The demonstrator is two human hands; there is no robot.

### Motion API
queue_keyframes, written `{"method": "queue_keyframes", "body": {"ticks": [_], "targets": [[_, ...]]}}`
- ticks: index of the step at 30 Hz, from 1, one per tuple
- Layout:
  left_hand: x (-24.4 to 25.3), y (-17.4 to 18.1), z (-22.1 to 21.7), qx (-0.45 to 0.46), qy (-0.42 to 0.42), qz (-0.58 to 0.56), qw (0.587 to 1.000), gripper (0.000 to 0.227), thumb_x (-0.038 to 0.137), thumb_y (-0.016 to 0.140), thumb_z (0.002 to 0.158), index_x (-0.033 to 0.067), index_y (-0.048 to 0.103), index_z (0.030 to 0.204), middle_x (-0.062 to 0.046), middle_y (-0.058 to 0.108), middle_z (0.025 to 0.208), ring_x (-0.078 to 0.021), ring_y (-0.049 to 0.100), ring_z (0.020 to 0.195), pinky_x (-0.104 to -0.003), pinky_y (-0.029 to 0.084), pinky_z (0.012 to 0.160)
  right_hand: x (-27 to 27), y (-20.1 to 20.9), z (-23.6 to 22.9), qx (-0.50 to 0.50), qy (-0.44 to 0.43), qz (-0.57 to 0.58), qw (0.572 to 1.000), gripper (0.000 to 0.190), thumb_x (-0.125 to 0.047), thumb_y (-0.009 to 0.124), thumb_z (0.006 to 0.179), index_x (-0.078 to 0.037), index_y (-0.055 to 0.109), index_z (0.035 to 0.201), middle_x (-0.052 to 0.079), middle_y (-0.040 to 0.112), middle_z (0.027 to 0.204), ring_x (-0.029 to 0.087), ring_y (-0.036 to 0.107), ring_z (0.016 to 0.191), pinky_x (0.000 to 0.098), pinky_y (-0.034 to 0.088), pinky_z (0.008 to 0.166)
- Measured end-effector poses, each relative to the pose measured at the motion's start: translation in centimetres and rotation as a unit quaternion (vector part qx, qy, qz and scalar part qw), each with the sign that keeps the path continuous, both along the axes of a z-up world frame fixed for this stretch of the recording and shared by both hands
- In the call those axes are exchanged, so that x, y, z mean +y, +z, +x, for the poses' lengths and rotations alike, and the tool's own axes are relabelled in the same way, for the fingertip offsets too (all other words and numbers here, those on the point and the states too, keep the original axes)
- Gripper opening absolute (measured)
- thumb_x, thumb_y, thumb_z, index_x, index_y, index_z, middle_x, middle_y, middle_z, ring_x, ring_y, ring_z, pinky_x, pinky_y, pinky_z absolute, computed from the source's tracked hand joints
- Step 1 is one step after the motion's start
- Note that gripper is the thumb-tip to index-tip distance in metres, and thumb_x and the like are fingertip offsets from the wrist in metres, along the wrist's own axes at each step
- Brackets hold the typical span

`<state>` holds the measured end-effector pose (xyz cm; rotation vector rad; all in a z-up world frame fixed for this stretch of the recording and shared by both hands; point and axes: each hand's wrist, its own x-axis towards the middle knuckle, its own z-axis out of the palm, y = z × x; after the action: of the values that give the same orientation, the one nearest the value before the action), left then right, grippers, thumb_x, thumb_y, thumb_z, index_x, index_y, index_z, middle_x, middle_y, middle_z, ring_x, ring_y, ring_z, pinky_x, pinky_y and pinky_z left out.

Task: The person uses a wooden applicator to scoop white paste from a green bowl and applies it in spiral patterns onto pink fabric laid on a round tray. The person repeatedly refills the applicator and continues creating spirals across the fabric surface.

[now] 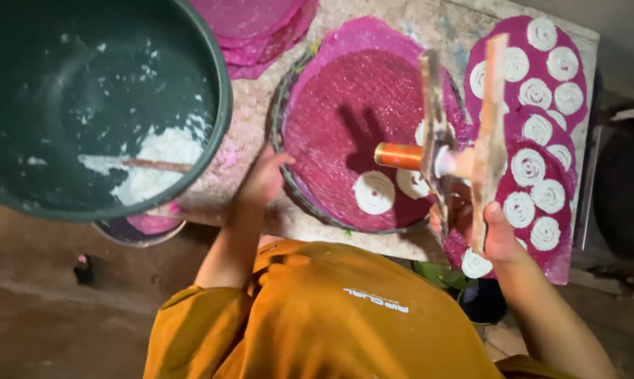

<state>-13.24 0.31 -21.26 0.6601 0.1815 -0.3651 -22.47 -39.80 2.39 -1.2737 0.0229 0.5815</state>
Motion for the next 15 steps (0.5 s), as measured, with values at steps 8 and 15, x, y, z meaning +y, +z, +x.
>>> {"method": "queue_keyframes", "body": {"ticks": [8,15], "targets": [[-1.2,14.2,-0.4,-0.227,0.159,0.486,0.829,0.068,0.012,0.066,0.101,0.0021,0.034,0.16,-0.024,0.041,0.16,-0.0348,0.043,0.148,-0.048,0.04,0.121,0.4,-1.1,4.8,-0.029,0.172,-0.063,0.983,0.084,-0.073,0.052,0.096,0.003,0.058,0.132,0.015,0.069,0.103,0.025,0.068,0.093,0.0395,0.055,0.083],[-3.5,23.3,2.9,-0.279,-0.021,-0.283,0.917,0.075,0.055,0.057,0.096,0.0087,0.044,0.153,-0.01,0.058,0.136,-0.0254,0.054,0.135,-0.046,0.04,0.123,3.2,-0.7,9.0,0.226,0.264,-0.139,0.927,0.068,-0.06,0.035,0.092,-0.006,0.06,0.126,0.014,0.075,0.105,0.026,0.073,0.096,0.0402,0.058,0.091]]}}
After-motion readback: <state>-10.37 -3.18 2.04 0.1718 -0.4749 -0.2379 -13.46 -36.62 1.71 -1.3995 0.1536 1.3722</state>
